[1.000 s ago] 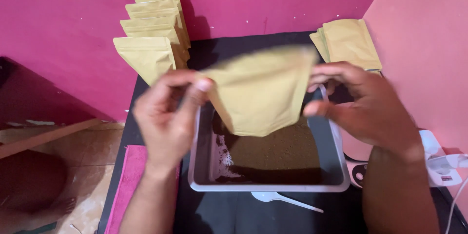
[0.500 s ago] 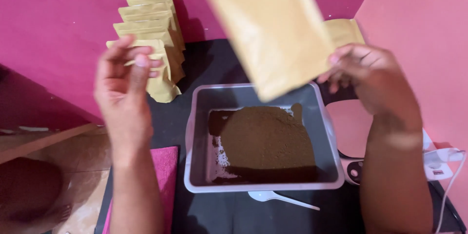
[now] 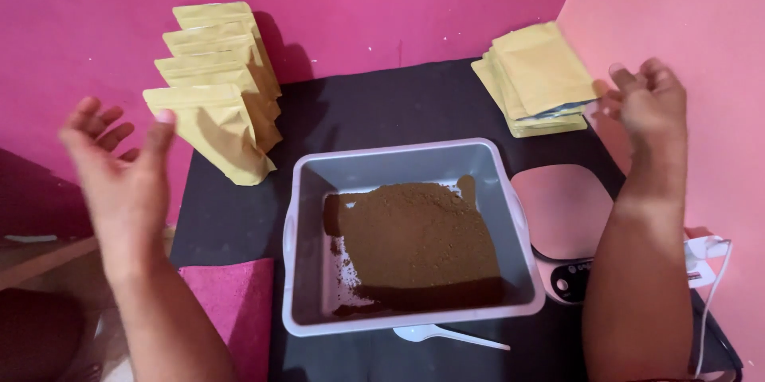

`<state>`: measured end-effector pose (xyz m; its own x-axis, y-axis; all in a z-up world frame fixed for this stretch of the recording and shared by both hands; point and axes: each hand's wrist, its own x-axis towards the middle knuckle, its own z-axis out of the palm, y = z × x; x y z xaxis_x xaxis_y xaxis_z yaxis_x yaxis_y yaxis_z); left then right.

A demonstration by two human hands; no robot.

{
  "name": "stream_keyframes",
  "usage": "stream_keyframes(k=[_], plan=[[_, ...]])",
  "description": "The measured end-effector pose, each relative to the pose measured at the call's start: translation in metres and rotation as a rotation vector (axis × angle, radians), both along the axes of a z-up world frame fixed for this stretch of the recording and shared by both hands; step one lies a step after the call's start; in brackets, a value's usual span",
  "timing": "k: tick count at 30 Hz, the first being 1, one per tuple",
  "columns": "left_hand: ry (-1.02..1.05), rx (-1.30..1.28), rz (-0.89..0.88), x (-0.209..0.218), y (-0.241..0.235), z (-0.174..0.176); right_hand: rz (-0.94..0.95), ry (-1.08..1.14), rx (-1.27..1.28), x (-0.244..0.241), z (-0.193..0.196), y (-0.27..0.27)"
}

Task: Picking up, opening, and organizing empty coffee bags in preparation for filling.

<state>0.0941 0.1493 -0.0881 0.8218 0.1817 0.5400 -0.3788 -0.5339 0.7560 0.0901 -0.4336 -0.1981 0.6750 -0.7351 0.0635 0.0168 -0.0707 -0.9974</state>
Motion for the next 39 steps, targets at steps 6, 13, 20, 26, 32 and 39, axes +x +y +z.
stream_keyframes(k=[6, 13, 20, 26, 32, 39], plan=[[0.283, 0.117, 0.135, 0.033, -0.021, -0.033, 0.033, -0.064, -0.28, -0.032, 0.051, 0.036], [0.079, 0.441, 0.325, 0.074, -0.03, -0.097, 0.229, -0.353, -0.627, -0.075, 0.079, 0.072], [0.116, 0.295, 0.434, 0.099, -0.021, -0.139, 0.28, -0.37, -0.704, -0.098, 0.098, 0.109], [0.057, 0.063, 0.303, 0.106, -0.002, -0.137, 0.407, -0.259, -0.53, -0.112, 0.123, 0.159], [-0.217, 0.276, -0.052, 0.045, -0.026, -0.058, 0.556, 0.177, -0.531, -0.122, 0.143, 0.209], [-0.398, 0.719, -0.501, -0.024, -0.078, -0.03, 0.846, 0.077, -0.443, -0.112, 0.127, 0.24]])
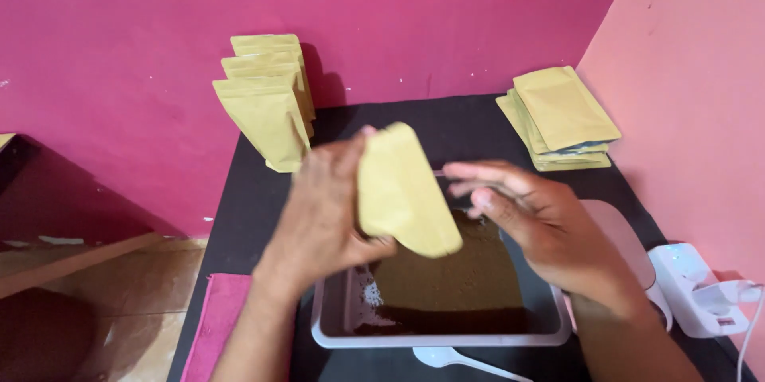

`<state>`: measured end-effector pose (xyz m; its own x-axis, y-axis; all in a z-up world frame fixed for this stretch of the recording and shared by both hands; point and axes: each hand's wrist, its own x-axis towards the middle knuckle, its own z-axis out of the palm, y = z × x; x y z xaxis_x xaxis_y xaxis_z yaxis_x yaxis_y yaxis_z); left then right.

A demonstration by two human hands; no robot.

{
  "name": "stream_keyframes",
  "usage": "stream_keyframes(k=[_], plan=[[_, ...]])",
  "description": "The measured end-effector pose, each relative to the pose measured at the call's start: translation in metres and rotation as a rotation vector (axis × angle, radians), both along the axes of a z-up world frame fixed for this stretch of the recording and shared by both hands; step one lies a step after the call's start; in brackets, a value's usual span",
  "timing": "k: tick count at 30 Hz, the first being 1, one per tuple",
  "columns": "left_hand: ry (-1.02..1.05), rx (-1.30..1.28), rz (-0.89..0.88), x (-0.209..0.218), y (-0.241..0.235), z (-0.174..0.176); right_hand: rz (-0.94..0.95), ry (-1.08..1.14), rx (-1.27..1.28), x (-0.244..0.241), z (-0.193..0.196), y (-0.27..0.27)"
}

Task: Picking up, opening, and organizing empty coffee bags in preparation for filling.

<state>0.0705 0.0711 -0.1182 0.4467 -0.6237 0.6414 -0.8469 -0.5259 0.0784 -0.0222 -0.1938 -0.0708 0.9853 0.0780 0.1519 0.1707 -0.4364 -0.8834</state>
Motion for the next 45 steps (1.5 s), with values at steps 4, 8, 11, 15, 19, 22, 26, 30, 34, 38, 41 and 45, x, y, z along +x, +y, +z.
stream_keyframes(k=[4, 8, 11, 15, 19, 22, 26, 30, 34, 38, 41, 45], plan=[[0.012, 0.01, -0.086, -0.012, -0.014, 0.0, 0.027, 0.097, 0.161, 0.009, -0.022, -0.004], [0.064, -0.038, -0.103, -0.01, -0.019, -0.003, 0.119, 0.111, 0.297, 0.01, -0.022, -0.003], [0.119, -0.06, -0.135, -0.012, -0.02, 0.0, 0.181, 0.17, 0.472, 0.021, -0.046, -0.01], [0.202, -0.089, -0.196, -0.019, -0.024, 0.002, 0.43, 0.292, 0.88, 0.037, -0.083, -0.02], [0.204, -0.08, -0.199, -0.022, -0.025, 0.001, 0.448, 0.325, 0.857, 0.036, -0.082, -0.02], [0.229, -0.068, -0.197, -0.023, -0.024, 0.004, 0.44, 0.25, 0.822, 0.033, -0.074, -0.017], [0.217, -0.025, -0.184, -0.025, -0.025, 0.008, 0.318, 0.036, 0.54, 0.025, -0.056, -0.01], [0.227, 0.041, -0.151, -0.028, -0.025, 0.011, 0.485, -0.047, 0.362, 0.017, -0.041, -0.005], [0.208, 0.064, -0.215, -0.04, -0.027, 0.017, 0.558, 0.09, 0.178, 0.005, -0.037, -0.012], [0.336, 0.01, -0.303, -0.055, -0.03, 0.026, 0.493, -0.033, 0.351, -0.002, -0.064, -0.017], [0.433, -0.058, -0.282, -0.07, -0.025, 0.043, 0.2, -0.13, 0.338, -0.002, -0.072, -0.011], [0.58, -0.317, -0.279, -0.082, -0.033, 0.045, 0.065, -0.124, -0.152, -0.016, -0.027, 0.017]])
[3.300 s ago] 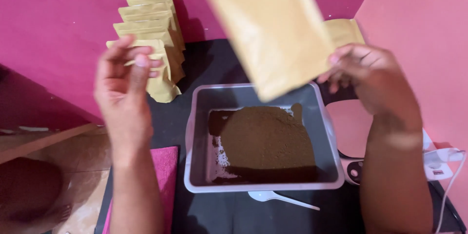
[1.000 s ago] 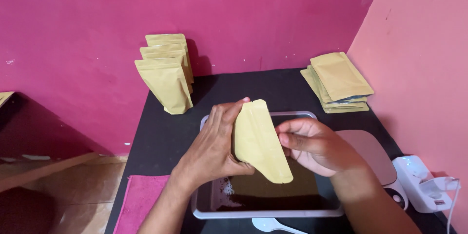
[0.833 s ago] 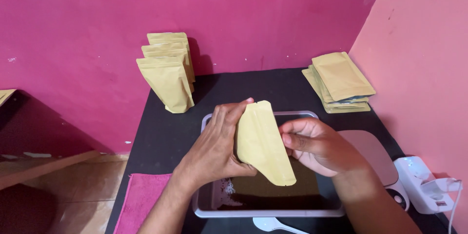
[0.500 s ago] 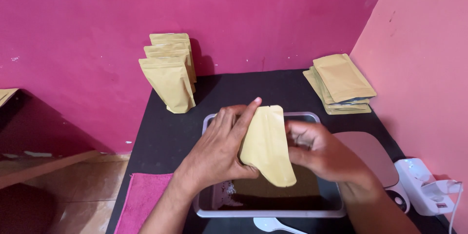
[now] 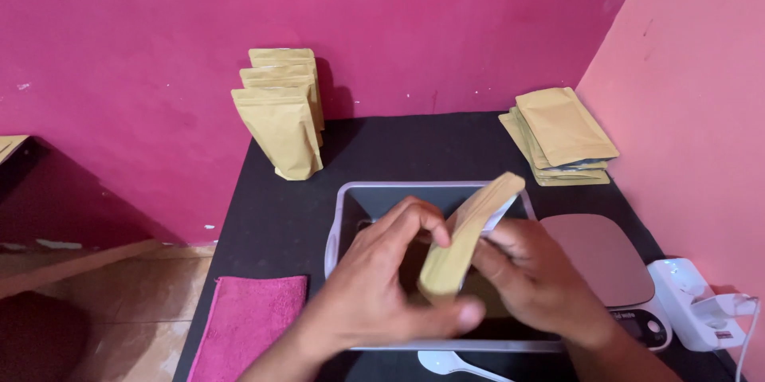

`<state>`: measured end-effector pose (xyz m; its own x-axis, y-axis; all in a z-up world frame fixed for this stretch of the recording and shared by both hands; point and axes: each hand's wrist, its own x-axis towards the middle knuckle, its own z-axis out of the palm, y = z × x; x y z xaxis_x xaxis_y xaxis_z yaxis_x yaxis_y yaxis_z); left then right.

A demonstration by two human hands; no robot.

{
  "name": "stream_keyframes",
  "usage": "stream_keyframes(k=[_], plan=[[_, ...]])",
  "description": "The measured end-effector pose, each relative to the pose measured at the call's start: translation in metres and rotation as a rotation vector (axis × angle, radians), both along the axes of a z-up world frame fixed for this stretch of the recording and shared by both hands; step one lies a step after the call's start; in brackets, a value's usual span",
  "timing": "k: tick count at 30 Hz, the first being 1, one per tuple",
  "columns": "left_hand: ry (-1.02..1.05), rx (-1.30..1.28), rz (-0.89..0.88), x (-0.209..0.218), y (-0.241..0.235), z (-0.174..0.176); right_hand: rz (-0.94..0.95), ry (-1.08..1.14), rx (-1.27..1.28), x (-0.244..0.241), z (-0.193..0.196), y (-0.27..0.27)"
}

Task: Picking up, opening, and organizing empty coffee bags in preparation for filling.

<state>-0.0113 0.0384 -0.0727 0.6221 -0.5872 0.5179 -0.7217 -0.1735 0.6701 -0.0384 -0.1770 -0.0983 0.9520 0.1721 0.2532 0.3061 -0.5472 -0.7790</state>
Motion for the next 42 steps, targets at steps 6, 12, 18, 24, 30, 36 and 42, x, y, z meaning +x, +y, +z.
stream_keyframes(k=[6, 12, 18, 24, 30, 36, 42], plan=[[-0.205, 0.093, 0.108, 0.001, -0.009, -0.016, 0.033, -0.025, -0.054, 0.0, -0.009, 0.0], [-0.268, -0.043, 0.475, 0.015, -0.002, -0.028, -0.066, -0.071, -0.002, -0.004, -0.012, -0.002], [-0.369, -0.207, 0.21, 0.016, -0.005, -0.014, -0.161, -0.184, 0.016, -0.002, -0.015, -0.013], [-0.145, 0.177, -0.168, 0.044, -0.017, -0.037, -0.019, -0.296, 0.182, -0.006, -0.018, -0.026], [-0.238, 0.253, -0.045, 0.058, -0.014, -0.046, -0.288, -0.305, -0.144, -0.025, -0.002, -0.038], [-0.711, 0.23, 0.228, 0.051, 0.006, -0.026, -0.483, 0.02, -0.362, -0.007, 0.014, -0.049], [-1.159, 0.7, 0.384, 0.061, 0.01, -0.018, -0.552, 0.419, -0.475, -0.007, 0.076, -0.047]])
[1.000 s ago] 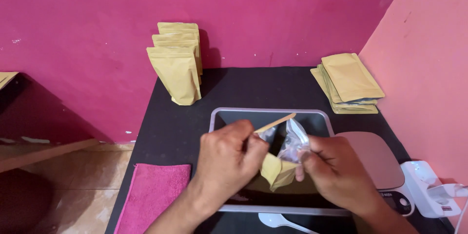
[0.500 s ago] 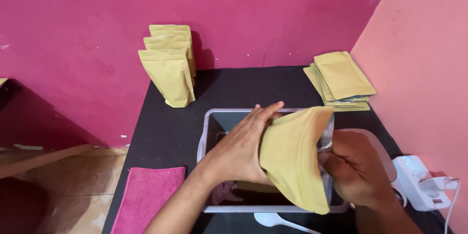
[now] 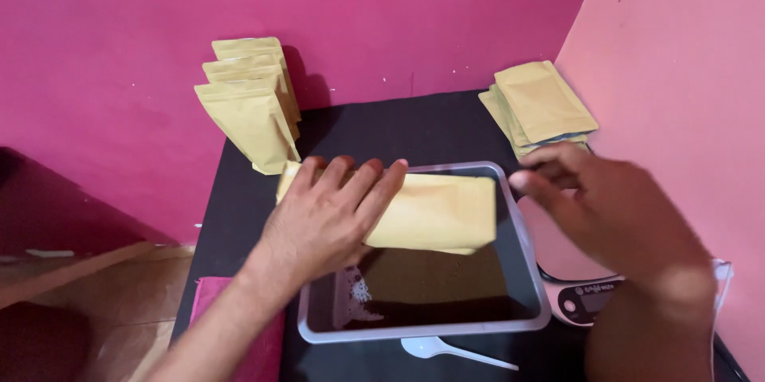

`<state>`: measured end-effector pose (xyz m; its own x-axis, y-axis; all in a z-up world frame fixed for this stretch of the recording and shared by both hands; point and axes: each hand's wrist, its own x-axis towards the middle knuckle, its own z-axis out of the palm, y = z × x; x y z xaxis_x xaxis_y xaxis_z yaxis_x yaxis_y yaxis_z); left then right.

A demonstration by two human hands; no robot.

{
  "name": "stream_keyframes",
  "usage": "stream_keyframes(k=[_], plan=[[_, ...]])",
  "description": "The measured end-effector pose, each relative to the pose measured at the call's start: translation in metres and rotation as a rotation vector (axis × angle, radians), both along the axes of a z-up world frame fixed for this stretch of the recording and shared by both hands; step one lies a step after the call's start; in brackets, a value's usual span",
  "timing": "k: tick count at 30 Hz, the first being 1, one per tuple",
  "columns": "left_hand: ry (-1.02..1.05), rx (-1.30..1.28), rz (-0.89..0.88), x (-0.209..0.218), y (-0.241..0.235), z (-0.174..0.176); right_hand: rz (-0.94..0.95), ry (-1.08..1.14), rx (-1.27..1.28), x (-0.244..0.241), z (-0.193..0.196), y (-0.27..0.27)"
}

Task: Picking up, opening, and organizing empty coffee bags in preparation for filling.

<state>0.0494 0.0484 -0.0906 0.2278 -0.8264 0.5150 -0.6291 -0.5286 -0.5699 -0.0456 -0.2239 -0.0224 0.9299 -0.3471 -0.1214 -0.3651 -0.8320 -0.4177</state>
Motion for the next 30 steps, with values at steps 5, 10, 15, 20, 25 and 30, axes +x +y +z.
stream_keyframes(k=[5, 10, 15, 20, 25, 30], plan=[[-0.273, 0.35, 0.016, 0.003, 0.0, 0.016, -0.005, -0.021, 0.038, 0.003, -0.005, -0.011], [-0.36, 0.628, 0.002, -0.005, -0.011, 0.033, 0.066, 0.078, 0.111, 0.016, -0.024, 0.003], [-0.403, 0.727, 0.002, -0.016, -0.028, 0.045, 0.713, -0.267, 0.027, 0.035, -0.074, -0.007], [-0.459, 0.761, 0.014, -0.024, -0.043, 0.056, 0.643, -0.215, 0.094, 0.044, -0.083, 0.001], [-0.475, 0.826, 0.028, -0.028, -0.05, 0.058, 0.582, -0.194, 0.18, 0.048, -0.079, 0.001], [-0.514, 0.9, 0.156, -0.028, -0.05, 0.064, 0.55, -0.118, 0.134, 0.052, -0.077, -0.002]])
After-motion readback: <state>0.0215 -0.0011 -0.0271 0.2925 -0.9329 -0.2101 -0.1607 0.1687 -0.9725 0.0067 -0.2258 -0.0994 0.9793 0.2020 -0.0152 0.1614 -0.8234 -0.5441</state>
